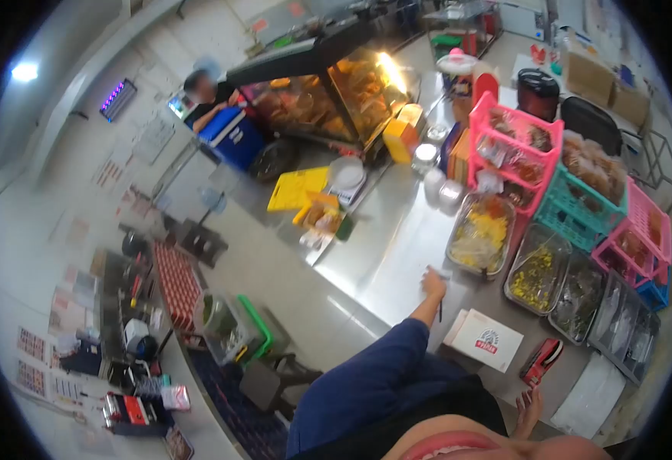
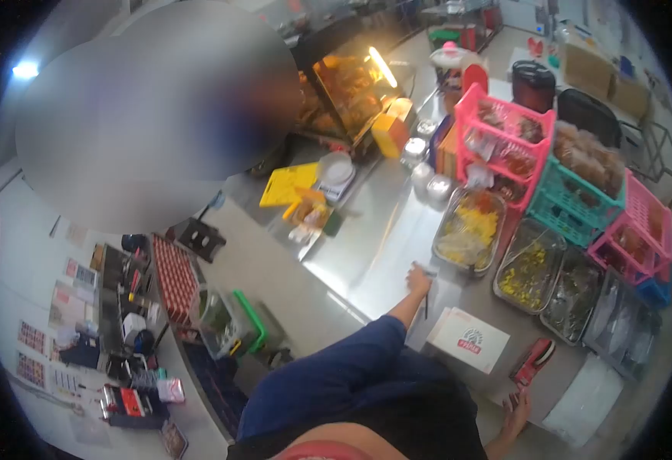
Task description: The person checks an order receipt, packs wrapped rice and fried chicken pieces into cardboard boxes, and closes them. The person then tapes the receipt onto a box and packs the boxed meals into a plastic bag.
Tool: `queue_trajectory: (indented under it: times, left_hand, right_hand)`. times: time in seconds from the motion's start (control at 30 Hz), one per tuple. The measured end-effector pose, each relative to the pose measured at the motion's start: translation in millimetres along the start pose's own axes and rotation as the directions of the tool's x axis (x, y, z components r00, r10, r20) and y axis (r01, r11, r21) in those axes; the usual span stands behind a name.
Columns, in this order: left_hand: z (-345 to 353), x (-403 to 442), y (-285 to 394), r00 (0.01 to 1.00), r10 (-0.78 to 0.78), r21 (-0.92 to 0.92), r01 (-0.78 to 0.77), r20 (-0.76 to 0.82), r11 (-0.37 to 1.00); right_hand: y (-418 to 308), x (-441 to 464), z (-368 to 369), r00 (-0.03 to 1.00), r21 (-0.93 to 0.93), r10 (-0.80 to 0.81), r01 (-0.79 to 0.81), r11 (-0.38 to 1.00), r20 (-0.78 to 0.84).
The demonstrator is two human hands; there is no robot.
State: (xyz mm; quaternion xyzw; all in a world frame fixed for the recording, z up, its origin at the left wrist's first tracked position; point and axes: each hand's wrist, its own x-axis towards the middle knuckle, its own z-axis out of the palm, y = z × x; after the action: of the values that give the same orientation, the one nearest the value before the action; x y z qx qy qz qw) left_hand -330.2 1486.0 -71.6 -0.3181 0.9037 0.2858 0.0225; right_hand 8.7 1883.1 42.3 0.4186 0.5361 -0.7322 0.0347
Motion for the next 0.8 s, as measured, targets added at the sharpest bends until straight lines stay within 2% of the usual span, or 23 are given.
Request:
queue_trajectory:
  times: [0.03,0.07,0.13,0.17,0.23,0.27,0.3,0.33,0.37,0.4,0.43,0.5,0.57,0.6,0.67,0.73,0.8]
  left_hand:
    - [0.6,5.4,-5.5,0.998,0.055,-0.081,-0.054,0.002,0.995]
    - [-0.8,8.6,-12.6,1.000,0.030,-0.084,-0.030,0.005,0.996]
    - [-17.4,7.9,-6.2,0.990,0.096,-0.210,-0.073,0.100,0.975]
    - [-23.0,14.5,-7.8,0.991,0.090,-0.222,-0.066,0.098,0.973]
    - [-28.6,37.6,-14.7,0.966,0.245,-0.378,-0.200,0.076,0.904]
    - [-41.5,42.4,-12.0,0.968,0.246,-0.451,-0.199,0.049,0.870]
    - [-65.1,37.6,-5.0,0.969,0.243,-0.460,-0.199,0.039,0.865]
    - [-90.6,34.1,3.6,0.949,0.308,-0.619,-0.204,0.065,0.758]
    - [-119.6,30.1,15.4,0.923,0.378,-0.754,-0.197,0.073,0.626]
    - [-152.2,20.6,29.9,0.864,0.488,-0.851,-0.159,0.126,0.500]
    - [-184.4,5.8,42.4,0.806,0.577,-0.844,-0.217,0.128,0.491]
    - [-243.4,-31.3,66.8,0.694,0.682,-0.897,-0.121,0.230,0.426]
    - [-271.7,-57.3,74.1,0.574,0.724,-0.882,-0.006,0.383,0.472]
    - [-276.5,-64.7,72.6,0.533,0.749,-0.889,0.012,0.393,0.458]
    - [-288.3,-76.8,70.2,0.512,0.764,-0.898,0.031,0.392,0.439]
    - [-300.1,-75.9,73.3,0.509,0.778,-0.906,0.008,0.367,0.422]
    - [-306.1,-86.5,71.5,0.420,0.824,-0.920,0.080,0.379,0.383]
  right_hand:
    - [-2.5,-5.0,8.5,0.997,0.039,-0.065,0.064,0.997,0.039]
    - [-6.0,-13.3,17.0,0.997,0.016,-0.057,0.056,0.998,0.045]
    - [-21.5,-33.5,36.8,0.986,0.016,-0.137,0.139,0.990,-0.100]
    - [-29.9,-39.6,45.4,0.985,0.005,-0.146,0.147,0.989,-0.095]
    - [-48.6,-50.0,65.7,0.926,-0.126,-0.279,0.255,0.959,-0.252]
    - [-61.7,-53.8,79.6,0.925,-0.129,-0.292,0.268,0.955,-0.243]
    - [-79.5,-59.9,97.4,0.883,-0.146,-0.410,0.386,0.911,-0.228]
    - [-97.1,-65.5,120.0,0.827,-0.156,-0.522,0.499,0.853,-0.210]
    - [-115.5,-73.8,148.8,0.824,-0.148,-0.531,0.511,0.847,-0.197]
    - [-133.8,-86.4,181.4,0.811,-0.133,-0.580,0.569,0.812,-0.072]
    - [-146.8,-98.2,215.5,0.785,-0.111,-0.618,0.619,0.778,0.049]
    - [-162.3,-117.4,281.5,0.705,-0.045,-0.686,0.702,0.710,0.181]
    - [-156.8,-107.3,326.8,0.606,0.084,-0.734,0.751,0.655,0.308]
    - [-161.6,-113.1,345.1,0.599,0.088,-0.737,0.754,0.651,0.313]
    - [-169.6,-126.8,381.7,0.370,-0.075,-0.764,0.917,0.392,0.528]
    - [-165.8,-123.3,404.4,0.360,-0.018,-0.752,0.907,0.421,0.552]
    - [-162.0,-133.9,413.2,0.394,-0.023,-0.723,0.885,0.464,0.567]
